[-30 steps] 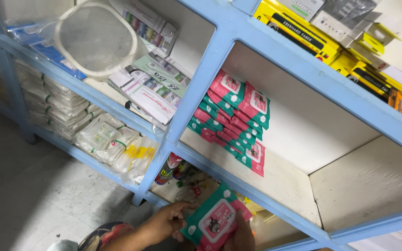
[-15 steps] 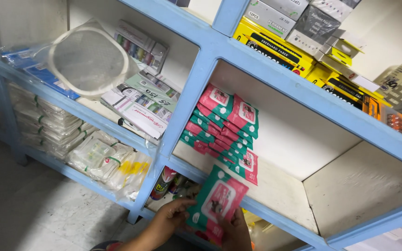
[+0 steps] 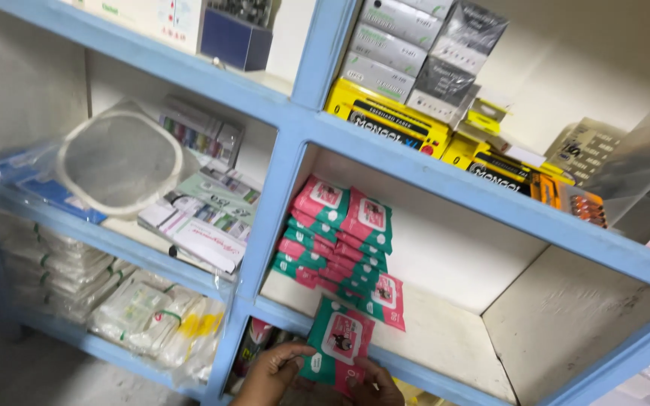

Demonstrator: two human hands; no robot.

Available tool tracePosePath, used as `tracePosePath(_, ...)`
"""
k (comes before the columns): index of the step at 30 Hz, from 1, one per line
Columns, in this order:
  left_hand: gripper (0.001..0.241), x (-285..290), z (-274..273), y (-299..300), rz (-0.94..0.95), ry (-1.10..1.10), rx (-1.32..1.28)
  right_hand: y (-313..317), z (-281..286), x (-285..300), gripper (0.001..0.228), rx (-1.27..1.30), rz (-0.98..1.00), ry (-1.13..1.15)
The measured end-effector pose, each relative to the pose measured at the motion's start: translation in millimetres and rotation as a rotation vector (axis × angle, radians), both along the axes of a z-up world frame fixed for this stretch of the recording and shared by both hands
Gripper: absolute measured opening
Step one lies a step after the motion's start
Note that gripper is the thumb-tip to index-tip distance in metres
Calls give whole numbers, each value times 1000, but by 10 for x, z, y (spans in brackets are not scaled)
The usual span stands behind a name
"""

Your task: Stocking and organizing packs of wet wipes on a storage shelf.

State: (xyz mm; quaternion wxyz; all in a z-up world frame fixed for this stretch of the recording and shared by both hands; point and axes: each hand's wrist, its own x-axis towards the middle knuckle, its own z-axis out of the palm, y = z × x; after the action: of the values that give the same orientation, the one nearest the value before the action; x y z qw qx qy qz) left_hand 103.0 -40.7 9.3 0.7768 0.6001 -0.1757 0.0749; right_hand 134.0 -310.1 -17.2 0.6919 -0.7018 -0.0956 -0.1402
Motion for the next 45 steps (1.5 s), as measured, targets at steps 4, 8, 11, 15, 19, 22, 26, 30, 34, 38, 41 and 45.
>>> tracePosePath(4,28,-5,753,109,-29,170,-68,74,428,292,38,-57,-62,97)
tracePosePath(8,28,14,1402,236,24,124,-9,373,1347,269,37,-135,18,-201)
tracePosePath(11,29,89,1774,258,102,0,-61,731,2154,57,30,-154,-66,-108)
tracePosePath(15,29,216,2152,270,237,24,-81,1043,2904,-130,27,-4,57,-93)
tracePosePath(19,31,435,2320,273,345,-21,-75,1050,2743,572,32,125,171,-96)
tracePosePath(22,34,640,2289,246,349,-52,-125,1242,3058,502,34,184,160,-22)
tracePosePath(26,41,739,2258,194,361,-85,-60,1379,3074,681,37,235,154,-98)
tracePosePath(30,54,856,2201,155,309,-147,-92,1406,3026,927,42,40,135,-230)
tracePosePath(34,62,822,2219,127,305,-156,20,1425,3078,1117,34,-190,46,-258)
tracePosePath(38,72,877,2174,155,279,-205,77,1421,3073,1360,34,-507,-142,-434)
tracePosePath(41,72,890,2218,181,323,-275,153,1465,3091,1366,35,-622,-175,-593)
tracePosePath(45,82,841,2363,209,351,-172,200,1543,3086,1369,36,-716,-249,-600)
